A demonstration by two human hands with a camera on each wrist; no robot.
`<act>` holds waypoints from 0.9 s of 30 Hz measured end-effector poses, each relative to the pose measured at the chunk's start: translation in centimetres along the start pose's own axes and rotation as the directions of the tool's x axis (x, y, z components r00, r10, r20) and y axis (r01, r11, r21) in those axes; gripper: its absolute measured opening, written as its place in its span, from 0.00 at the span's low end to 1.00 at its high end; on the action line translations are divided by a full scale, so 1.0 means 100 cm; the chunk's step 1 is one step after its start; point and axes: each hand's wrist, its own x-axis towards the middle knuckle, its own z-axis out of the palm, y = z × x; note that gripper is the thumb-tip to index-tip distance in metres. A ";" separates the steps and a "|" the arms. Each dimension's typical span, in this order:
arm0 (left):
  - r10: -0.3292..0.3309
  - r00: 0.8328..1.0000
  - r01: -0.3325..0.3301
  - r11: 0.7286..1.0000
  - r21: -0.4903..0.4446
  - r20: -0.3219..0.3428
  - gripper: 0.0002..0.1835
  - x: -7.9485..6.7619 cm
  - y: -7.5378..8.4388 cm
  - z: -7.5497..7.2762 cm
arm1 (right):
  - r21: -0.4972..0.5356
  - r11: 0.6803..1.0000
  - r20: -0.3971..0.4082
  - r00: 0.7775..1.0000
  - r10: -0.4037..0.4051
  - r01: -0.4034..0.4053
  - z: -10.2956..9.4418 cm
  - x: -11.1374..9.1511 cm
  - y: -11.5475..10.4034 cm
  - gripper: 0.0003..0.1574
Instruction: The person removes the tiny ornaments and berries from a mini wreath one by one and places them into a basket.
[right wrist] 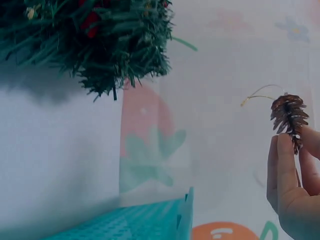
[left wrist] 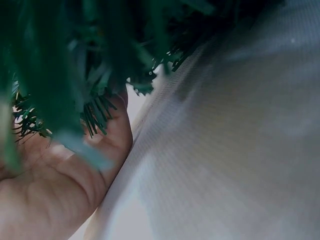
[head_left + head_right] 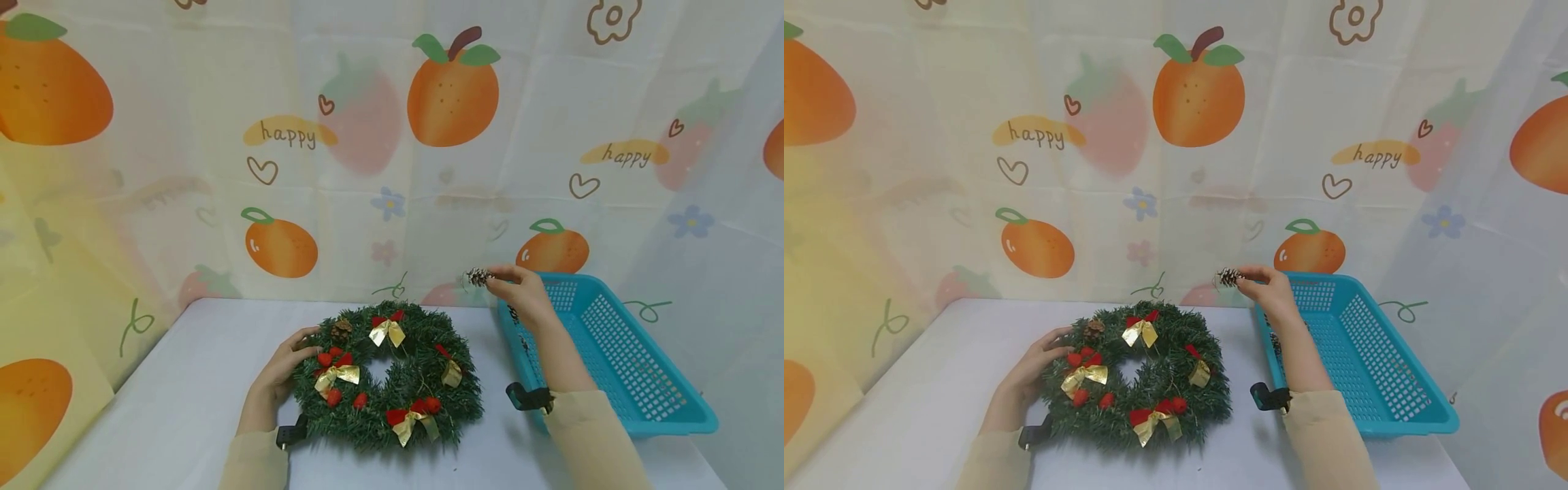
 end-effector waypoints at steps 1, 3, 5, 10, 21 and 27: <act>0.000 1.000 0.000 1.000 0.000 0.000 0.32 0.000 0.000 0.000 | 0.002 1.000 -0.005 1.000 0.002 -0.002 -0.002 -0.001 0.000 0.30; 0.001 1.000 -0.001 1.000 0.005 0.001 0.32 0.000 0.000 0.000 | 0.014 1.000 -0.014 1.000 0.007 -0.007 -0.006 -0.001 0.001 0.31; 0.004 1.000 -0.004 1.000 0.013 -0.001 0.32 0.000 0.000 0.000 | 0.009 1.000 -0.028 0.999 0.017 -0.017 -0.010 -0.002 0.001 0.31; 0.007 1.000 -0.007 1.000 0.027 -0.006 0.31 0.000 0.000 0.000 | 0.049 0.999 -0.041 0.999 0.026 -0.024 -0.019 -0.005 0.002 0.32; -0.038 0.999 0.038 0.999 -0.026 -0.011 0.32 -0.001 0.000 0.001 | 0.140 0.990 -0.060 0.998 0.016 -0.008 -0.035 -0.011 0.004 0.33; -0.029 0.999 0.029 0.999 -0.018 -0.015 0.32 0.000 -0.002 0.001 | 0.274 0.962 -0.069 0.997 0.017 0.002 -0.042 -0.012 0.005 0.25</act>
